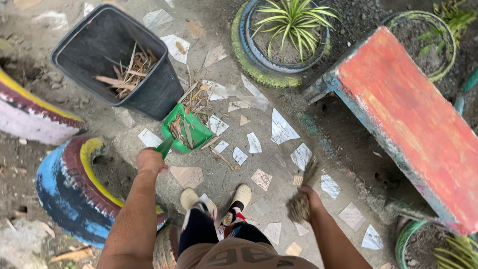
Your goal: The person sweeps dry leaves, twigs, and small debris from a tiled patio and garden area using a hand broom and a green dustpan, occasionally emptying the dustpan into a black bin.
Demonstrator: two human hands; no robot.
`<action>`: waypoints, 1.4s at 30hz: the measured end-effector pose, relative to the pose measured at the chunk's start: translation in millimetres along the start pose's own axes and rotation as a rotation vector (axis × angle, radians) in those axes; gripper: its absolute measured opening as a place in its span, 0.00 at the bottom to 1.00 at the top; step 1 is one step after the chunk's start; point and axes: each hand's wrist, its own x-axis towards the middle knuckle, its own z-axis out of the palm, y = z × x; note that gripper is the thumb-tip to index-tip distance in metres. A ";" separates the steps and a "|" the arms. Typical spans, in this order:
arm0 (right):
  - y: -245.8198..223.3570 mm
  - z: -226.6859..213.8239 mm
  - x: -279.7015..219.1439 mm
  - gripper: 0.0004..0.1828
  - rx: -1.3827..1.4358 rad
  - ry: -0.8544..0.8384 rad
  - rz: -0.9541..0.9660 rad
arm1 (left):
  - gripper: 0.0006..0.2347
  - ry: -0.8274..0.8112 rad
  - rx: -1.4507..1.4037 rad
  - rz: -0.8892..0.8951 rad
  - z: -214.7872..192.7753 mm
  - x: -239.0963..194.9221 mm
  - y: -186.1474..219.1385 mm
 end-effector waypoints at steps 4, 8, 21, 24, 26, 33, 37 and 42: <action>-32.8 114.3 58.8 0.27 -0.107 -0.290 0.092 | 0.13 0.043 -0.053 -0.045 14.7 -0.8 0.5; -78.7 221.5 40.2 0.26 -0.470 -0.262 0.016 | 0.19 0.102 0.093 0.059 34.4 47.1 -19.1; -178.5 239.0 52.3 0.23 -0.353 -0.373 0.146 | 0.24 0.036 -0.229 -0.175 -32.7 9.8 81.5; -223.5 265.2 62.8 0.22 -0.410 -0.444 0.118 | 0.19 0.045 -0.248 -0.185 -26.8 9.6 92.2; -263.7 283.0 67.0 0.23 -0.494 -0.543 0.048 | 0.19 0.073 -0.309 -0.170 -20.4 23.5 98.5; -367.2 222.4 42.5 0.31 -0.800 -0.454 -0.045 | 0.20 0.183 -0.611 -0.296 22.3 15.1 69.5; -424.5 183.0 37.2 0.29 -0.845 -0.540 0.128 | 0.17 0.261 -0.740 -0.324 40.1 -25.6 68.6; -464.5 142.3 15.9 0.23 -0.866 -0.425 0.223 | 0.17 0.382 -0.919 -0.270 79.1 -67.0 45.4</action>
